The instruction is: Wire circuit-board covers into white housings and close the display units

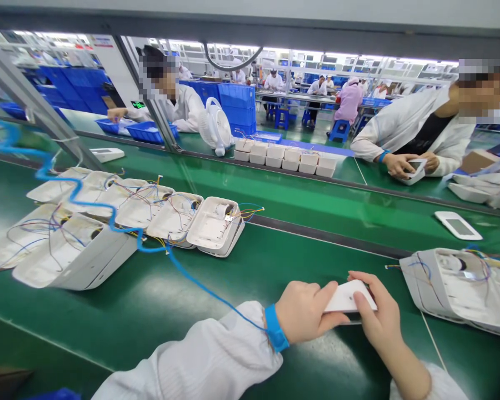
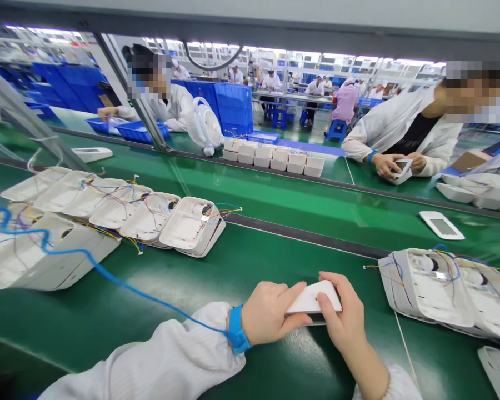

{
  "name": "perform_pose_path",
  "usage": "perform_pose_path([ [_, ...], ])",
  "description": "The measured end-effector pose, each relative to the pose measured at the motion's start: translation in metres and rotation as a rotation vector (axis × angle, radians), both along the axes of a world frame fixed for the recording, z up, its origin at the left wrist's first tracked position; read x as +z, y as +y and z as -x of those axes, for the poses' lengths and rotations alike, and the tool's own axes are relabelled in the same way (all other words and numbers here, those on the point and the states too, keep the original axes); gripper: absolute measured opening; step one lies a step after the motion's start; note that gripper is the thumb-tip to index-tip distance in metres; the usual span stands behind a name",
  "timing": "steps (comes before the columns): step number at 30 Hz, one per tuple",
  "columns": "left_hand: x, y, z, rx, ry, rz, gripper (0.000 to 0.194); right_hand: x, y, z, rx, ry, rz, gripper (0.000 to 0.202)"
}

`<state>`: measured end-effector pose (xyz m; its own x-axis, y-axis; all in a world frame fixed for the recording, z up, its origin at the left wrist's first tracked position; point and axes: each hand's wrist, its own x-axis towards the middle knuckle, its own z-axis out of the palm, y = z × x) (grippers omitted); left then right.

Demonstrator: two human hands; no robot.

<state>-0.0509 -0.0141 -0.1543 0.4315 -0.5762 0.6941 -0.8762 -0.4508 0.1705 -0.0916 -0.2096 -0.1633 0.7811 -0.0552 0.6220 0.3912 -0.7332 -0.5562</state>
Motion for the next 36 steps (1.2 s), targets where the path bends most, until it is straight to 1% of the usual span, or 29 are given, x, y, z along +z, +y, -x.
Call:
perform_pose_path([
  [4, -0.003, -0.003, 0.002, -0.004, 0.017, 0.018, 0.066, 0.004, -0.004, 0.001, 0.002, -0.014, 0.073, 0.026],
  [8, -0.004, -0.005, 0.007, -0.012, 0.066, 0.044, 0.072, 0.014, -0.008, 0.003, 0.013, -0.01, 0.143, 0.026],
  [12, -0.002, -0.004, 0.01, -0.047, 0.121, 0.038, 0.071, 0.024, -0.007, 0.004, 0.016, 0.009, 0.164, 0.025],
  [15, -0.001, -0.004, 0.011, -0.052, 0.123, 0.046, 0.072, 0.028, -0.005, 0.005, 0.019, 0.015, 0.161, 0.025],
  [19, -0.002, -0.002, 0.012, -0.049, 0.112, 0.049, 0.071, 0.024, -0.006, 0.003, 0.033, 0.011, 0.142, 0.025],
  [24, -0.002, 0.0, 0.005, -0.058, 0.098, 0.001, 0.06, 0.008, -0.008, -0.003, 0.055, 0.011, 0.075, 0.025],
  [26, 0.0, 0.002, -0.001, -0.076, 0.188, -0.005, 0.056, 0.001, -0.007, -0.005, 0.064, 0.04, 0.013, 0.03],
  [29, 0.004, 0.004, -0.009, -0.118, 0.472, 0.05, 0.04, -0.007, -0.004, -0.008, 0.059, 0.1, -0.071, 0.045],
  [30, 0.005, 0.005, -0.011, -0.116, 0.565, 0.097, 0.034, -0.009, -0.004, -0.009, 0.044, 0.126, -0.067, 0.049],
  [32, 0.007, 0.005, -0.014, -0.094, 0.702, 0.205, 0.028, -0.01, -0.004, -0.012, 0.006, 0.185, -0.011, 0.049],
  [34, 0.007, 0.005, -0.014, -0.086, 0.772, 0.27, 0.029, -0.009, -0.007, -0.015, -0.002, 0.227, 0.058, 0.047],
  [36, 0.006, 0.005, -0.012, -0.111, 0.8, 0.274, 0.032, -0.005, -0.01, -0.016, 0.018, 0.236, 0.094, 0.047],
])
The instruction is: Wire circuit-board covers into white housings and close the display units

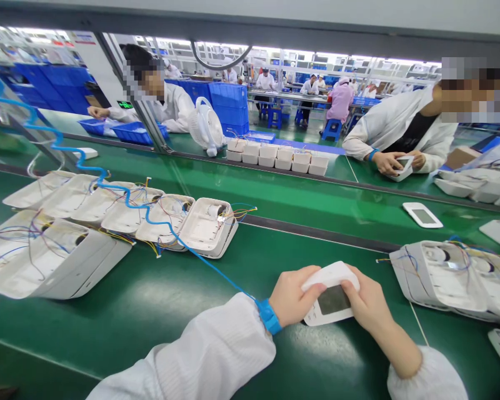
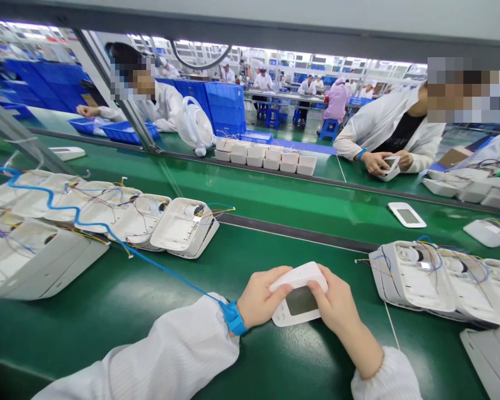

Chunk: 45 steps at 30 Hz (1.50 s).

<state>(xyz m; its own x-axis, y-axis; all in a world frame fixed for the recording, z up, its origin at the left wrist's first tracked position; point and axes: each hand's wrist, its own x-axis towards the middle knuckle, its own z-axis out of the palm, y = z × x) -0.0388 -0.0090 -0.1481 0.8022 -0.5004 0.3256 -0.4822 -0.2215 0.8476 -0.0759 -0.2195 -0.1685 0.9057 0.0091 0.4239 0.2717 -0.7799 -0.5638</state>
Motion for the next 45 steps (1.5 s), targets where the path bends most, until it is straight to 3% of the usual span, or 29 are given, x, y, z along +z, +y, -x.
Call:
perform_pose_path([
  [5, -0.001, 0.0, 0.004, -0.023, 0.0, 0.0, 0.035, 0.007, -0.003, 0.002, 0.002, 0.02, 0.002, 0.048],
  [13, -0.005, 0.001, -0.003, -0.005, 0.014, 0.001, 0.036, -0.005, 0.001, -0.001, -0.021, 0.058, -0.119, 0.051],
  [18, -0.008, 0.0, -0.01, 0.048, 0.1, 0.095, 0.034, -0.007, -0.001, -0.003, 0.034, 0.108, -0.319, 0.057],
  [22, -0.011, -0.002, -0.016, 0.196, 0.244, 0.281, 0.045, -0.013, 0.005, -0.003, 0.138, 0.124, -0.53, 0.068],
  [27, -0.012, -0.004, -0.019, 0.228, 0.293, 0.337, 0.05, -0.02, 0.016, 0.0, 0.175, 0.372, -0.397, 0.044],
  [31, -0.014, -0.006, -0.019, 0.11, 0.296, 0.367, 0.047, -0.017, 0.013, 0.004, 0.117, 0.127, -0.468, 0.043],
  [34, -0.018, -0.007, -0.017, 0.019, 0.251, 0.416, 0.067, -0.008, 0.008, 0.008, 0.027, -0.121, -0.255, 0.039],
  [36, -0.019, -0.005, -0.016, 0.027, 0.168, 0.353, 0.087, -0.001, 0.007, 0.01, 0.066, -0.21, -0.077, 0.036],
  [40, -0.016, -0.001, -0.013, 0.013, 0.033, 0.216, 0.084, 0.01, 0.012, 0.012, 0.177, -0.231, 0.054, 0.034],
  [45, -0.012, -0.001, -0.012, 0.06, 0.078, 0.184, 0.083, 0.008, 0.015, 0.011, 0.185, -0.222, 0.091, 0.037],
])
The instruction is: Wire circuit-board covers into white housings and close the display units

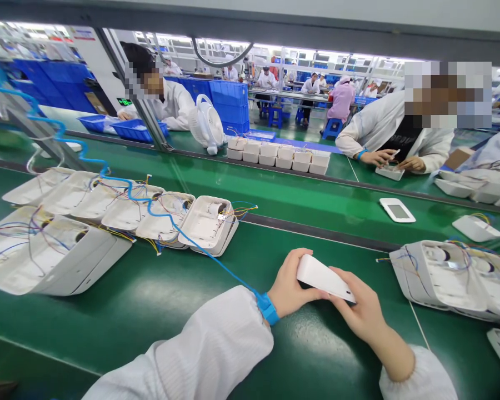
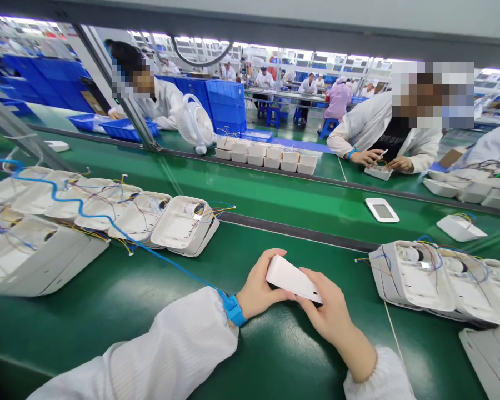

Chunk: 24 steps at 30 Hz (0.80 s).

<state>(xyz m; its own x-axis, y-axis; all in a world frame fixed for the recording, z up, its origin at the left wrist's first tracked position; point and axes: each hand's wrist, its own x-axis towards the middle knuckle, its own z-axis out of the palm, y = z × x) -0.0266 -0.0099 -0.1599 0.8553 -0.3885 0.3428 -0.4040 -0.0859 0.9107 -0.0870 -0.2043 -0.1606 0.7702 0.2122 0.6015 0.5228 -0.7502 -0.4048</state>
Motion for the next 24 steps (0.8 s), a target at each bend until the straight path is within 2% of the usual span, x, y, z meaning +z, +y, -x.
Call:
perform_pose_path([
  [8, 0.0089, -0.0002, -0.004, -0.046, 0.096, -0.052, 0.07, 0.0021, 0.0039, -0.001, -0.019, -0.043, -0.022, 0.034],
  [16, 0.006, 0.0001, -0.002, -0.016, 0.089, -0.07, 0.067, -0.0007, 0.0056, -0.0014, -0.037, -0.044, -0.046, 0.034],
  [24, 0.0092, -0.0012, 0.0013, -0.001, 0.071, -0.071, 0.067, -0.0019, 0.0061, -0.0008, -0.033, -0.032, -0.076, 0.034],
])
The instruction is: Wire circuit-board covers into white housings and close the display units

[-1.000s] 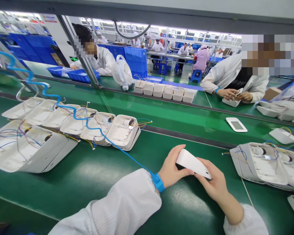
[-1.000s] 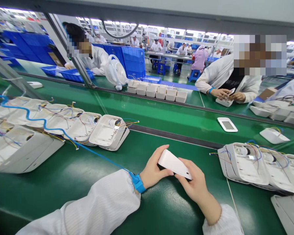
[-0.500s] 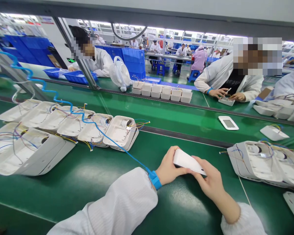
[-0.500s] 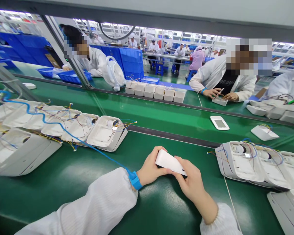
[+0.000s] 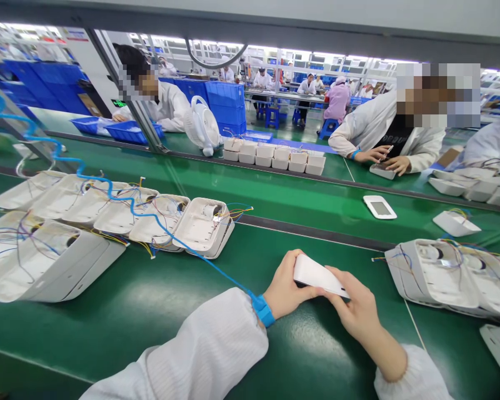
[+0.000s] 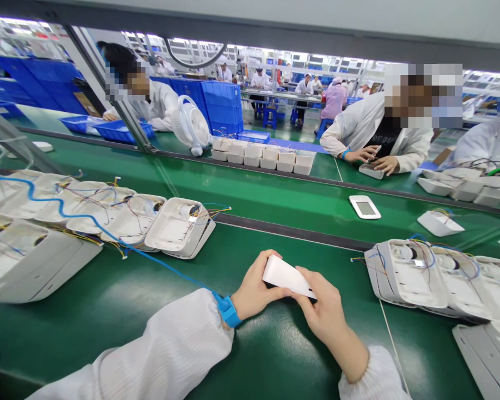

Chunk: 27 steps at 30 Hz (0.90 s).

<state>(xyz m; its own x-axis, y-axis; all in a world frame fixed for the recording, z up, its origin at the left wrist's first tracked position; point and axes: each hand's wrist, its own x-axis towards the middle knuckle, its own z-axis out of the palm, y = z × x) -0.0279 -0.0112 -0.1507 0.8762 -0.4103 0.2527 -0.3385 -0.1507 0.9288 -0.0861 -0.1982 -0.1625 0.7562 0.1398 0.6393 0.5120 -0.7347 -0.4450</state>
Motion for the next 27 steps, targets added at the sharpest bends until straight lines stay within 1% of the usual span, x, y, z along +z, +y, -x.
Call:
perform_pose_path([
  [9, -0.0036, -0.0006, 0.0, 0.004, -0.072, 0.015, 0.066, -0.003, 0.0009, 0.0026, -0.018, -0.039, 0.011, 0.034],
  [15, -0.003, -0.002, 0.0021, 0.015, -0.081, 0.017, 0.066, -0.0006, -0.0002, 0.0038, -0.023, -0.039, 0.028, 0.032],
  [27, 0.0, -0.0028, 0.0053, 0.049, -0.075, 0.008, 0.064, -0.0025, -0.0025, 0.0028, -0.032, -0.032, 0.035, 0.033],
])
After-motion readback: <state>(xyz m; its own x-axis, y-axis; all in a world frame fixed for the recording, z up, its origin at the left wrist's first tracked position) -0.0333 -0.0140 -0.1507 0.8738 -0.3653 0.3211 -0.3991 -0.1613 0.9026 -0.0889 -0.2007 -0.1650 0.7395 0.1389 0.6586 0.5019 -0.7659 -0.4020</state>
